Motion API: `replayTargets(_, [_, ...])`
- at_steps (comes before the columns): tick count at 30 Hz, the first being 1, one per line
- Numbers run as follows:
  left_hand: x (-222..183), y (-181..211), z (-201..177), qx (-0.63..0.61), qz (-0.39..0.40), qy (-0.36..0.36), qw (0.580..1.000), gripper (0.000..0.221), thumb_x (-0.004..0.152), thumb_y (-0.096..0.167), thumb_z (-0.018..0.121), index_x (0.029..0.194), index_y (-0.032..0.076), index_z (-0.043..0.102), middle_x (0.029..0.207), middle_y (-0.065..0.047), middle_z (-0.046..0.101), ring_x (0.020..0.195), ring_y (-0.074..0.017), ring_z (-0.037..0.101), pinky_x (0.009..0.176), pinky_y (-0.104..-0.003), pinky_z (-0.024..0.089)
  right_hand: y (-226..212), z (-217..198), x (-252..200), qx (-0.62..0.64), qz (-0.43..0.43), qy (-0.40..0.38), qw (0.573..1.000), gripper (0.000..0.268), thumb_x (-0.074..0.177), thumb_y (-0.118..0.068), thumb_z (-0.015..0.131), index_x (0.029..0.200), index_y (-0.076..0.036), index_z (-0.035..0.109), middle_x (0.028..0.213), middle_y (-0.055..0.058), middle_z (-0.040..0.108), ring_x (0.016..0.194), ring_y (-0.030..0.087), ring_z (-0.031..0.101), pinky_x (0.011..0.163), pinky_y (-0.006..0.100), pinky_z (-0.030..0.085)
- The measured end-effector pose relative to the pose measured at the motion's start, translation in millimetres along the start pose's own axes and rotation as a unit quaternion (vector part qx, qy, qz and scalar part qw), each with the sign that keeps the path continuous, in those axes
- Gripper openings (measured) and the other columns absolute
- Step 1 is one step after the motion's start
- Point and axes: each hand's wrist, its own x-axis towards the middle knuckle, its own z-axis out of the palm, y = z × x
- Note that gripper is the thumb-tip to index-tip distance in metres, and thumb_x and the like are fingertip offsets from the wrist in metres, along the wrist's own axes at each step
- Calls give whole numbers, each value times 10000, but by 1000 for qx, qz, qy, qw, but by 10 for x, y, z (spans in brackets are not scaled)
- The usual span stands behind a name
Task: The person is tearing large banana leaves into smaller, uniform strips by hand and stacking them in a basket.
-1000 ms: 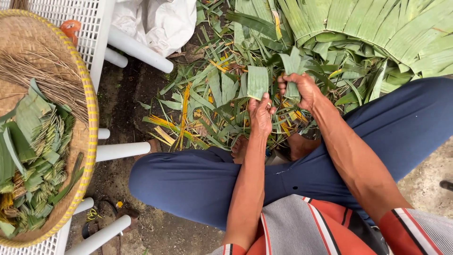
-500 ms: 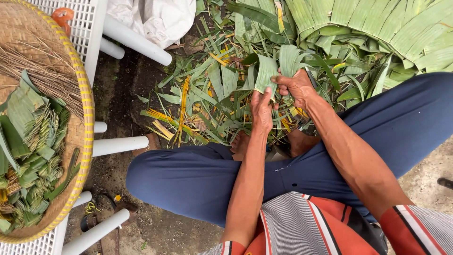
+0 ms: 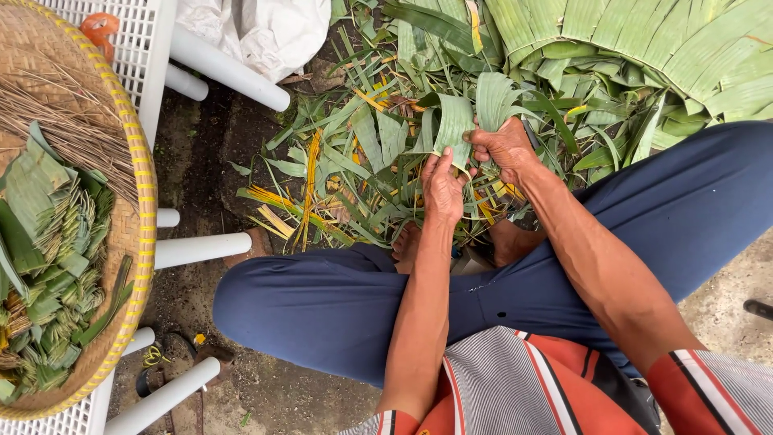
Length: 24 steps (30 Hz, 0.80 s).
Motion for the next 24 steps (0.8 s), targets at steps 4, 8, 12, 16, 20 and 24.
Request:
replayTargets(4, [-67,106,71,-24,-9,4,1000,169,1004,223,695,1132,112,706,1025,-104,723,916,-226,662,702,-409,652,-86,106,-119,-15,-25,5,1000,137,748,117,724,797,6,659,539,78,481,405,80,428,329,331,458])
replayTargets(8, [-81,83,78,-58,-22,-5,998,172,1002,217,707,1131,102,707,1055,-120,722,954,-247,665,716,-439,646,-57,152,-155,-40,-67,16,997,126,779,79,774,751,16,668,551,76,521,423,50,432,348,280,407])
replayTargets(12, [-141,205,132,-55,-23,-20,998,158,1021,223,680,1118,102,704,1047,-139,725,948,-254,681,693,-434,642,27,65,-98,-29,-69,14,997,164,771,72,820,774,5,670,575,82,568,401,55,463,338,250,428])
replayTargets(16, [-198,333,165,-16,-43,-76,996,147,1033,248,655,1073,110,686,943,-169,726,856,-272,711,608,-375,605,-112,-33,118,-54,-135,75,986,202,819,-20,827,870,24,637,627,82,578,402,96,483,358,272,426])
replayTargets(20, [-190,350,-5,-70,-44,-155,984,222,1049,185,606,1232,62,583,1083,-110,710,787,-189,681,582,-281,479,-916,-415,307,-14,-191,197,961,98,1025,-104,647,1078,-32,607,801,-7,637,461,74,534,374,229,478])
replayTargets(24, [-38,372,-130,-96,-45,-16,994,241,1039,211,565,1248,95,534,1070,-105,671,730,-213,675,565,-320,501,-1496,-1278,487,172,-213,263,925,397,793,-195,887,1149,-22,852,1247,132,828,398,19,420,388,148,400])
